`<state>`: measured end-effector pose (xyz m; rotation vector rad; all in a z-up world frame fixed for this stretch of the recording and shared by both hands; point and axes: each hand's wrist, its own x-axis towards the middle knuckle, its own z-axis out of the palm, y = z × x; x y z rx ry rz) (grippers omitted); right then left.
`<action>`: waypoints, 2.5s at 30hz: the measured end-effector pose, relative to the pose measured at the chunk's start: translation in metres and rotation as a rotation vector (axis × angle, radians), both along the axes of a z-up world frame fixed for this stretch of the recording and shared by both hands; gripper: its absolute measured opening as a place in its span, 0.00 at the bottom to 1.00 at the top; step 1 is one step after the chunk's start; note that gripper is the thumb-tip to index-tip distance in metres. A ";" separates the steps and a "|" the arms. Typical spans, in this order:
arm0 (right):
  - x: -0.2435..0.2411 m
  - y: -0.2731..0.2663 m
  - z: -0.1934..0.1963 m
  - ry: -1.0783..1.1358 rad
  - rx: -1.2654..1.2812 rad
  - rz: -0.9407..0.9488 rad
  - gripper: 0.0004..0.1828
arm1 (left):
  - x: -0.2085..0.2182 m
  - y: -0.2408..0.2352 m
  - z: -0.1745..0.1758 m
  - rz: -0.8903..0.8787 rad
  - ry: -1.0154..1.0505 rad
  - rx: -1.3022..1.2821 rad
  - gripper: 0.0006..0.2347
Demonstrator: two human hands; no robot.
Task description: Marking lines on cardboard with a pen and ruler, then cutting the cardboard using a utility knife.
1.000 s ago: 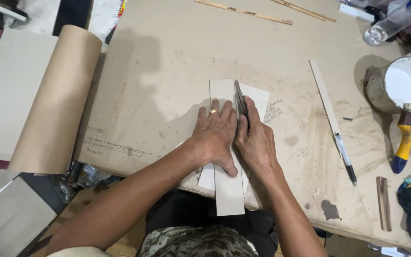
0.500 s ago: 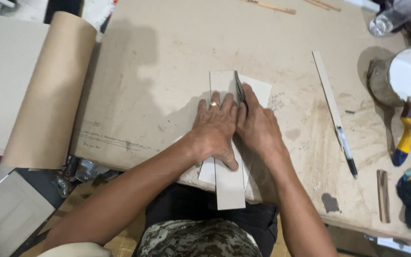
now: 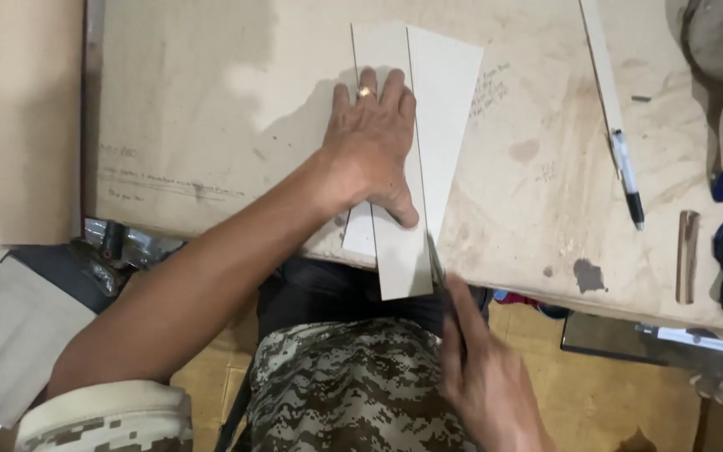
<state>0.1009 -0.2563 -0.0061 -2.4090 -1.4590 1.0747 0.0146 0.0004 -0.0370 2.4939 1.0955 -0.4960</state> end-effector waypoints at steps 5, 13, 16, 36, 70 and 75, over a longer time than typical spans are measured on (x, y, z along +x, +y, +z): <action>0.011 -0.043 -0.022 -0.109 -0.058 -0.007 0.36 | 0.002 -0.003 0.008 -0.014 0.064 -0.041 0.67; 0.026 -0.031 -0.012 0.136 0.222 -0.247 0.34 | 0.001 -0.003 0.011 -0.004 0.070 -0.032 0.66; 0.027 -0.011 -0.025 0.176 0.146 -0.200 0.33 | 0.001 -0.002 0.007 -0.002 0.075 -0.009 0.66; 0.043 0.083 -0.045 -0.102 0.522 -0.110 0.31 | -0.003 -0.003 0.007 0.020 -0.017 -0.044 0.67; 0.009 0.182 0.011 -0.079 0.206 0.058 0.31 | -0.006 -0.002 0.036 -0.002 -0.063 -0.083 0.61; 0.018 0.141 0.027 -0.114 0.200 -0.145 0.33 | -0.007 -0.004 0.038 0.010 -0.077 -0.099 0.61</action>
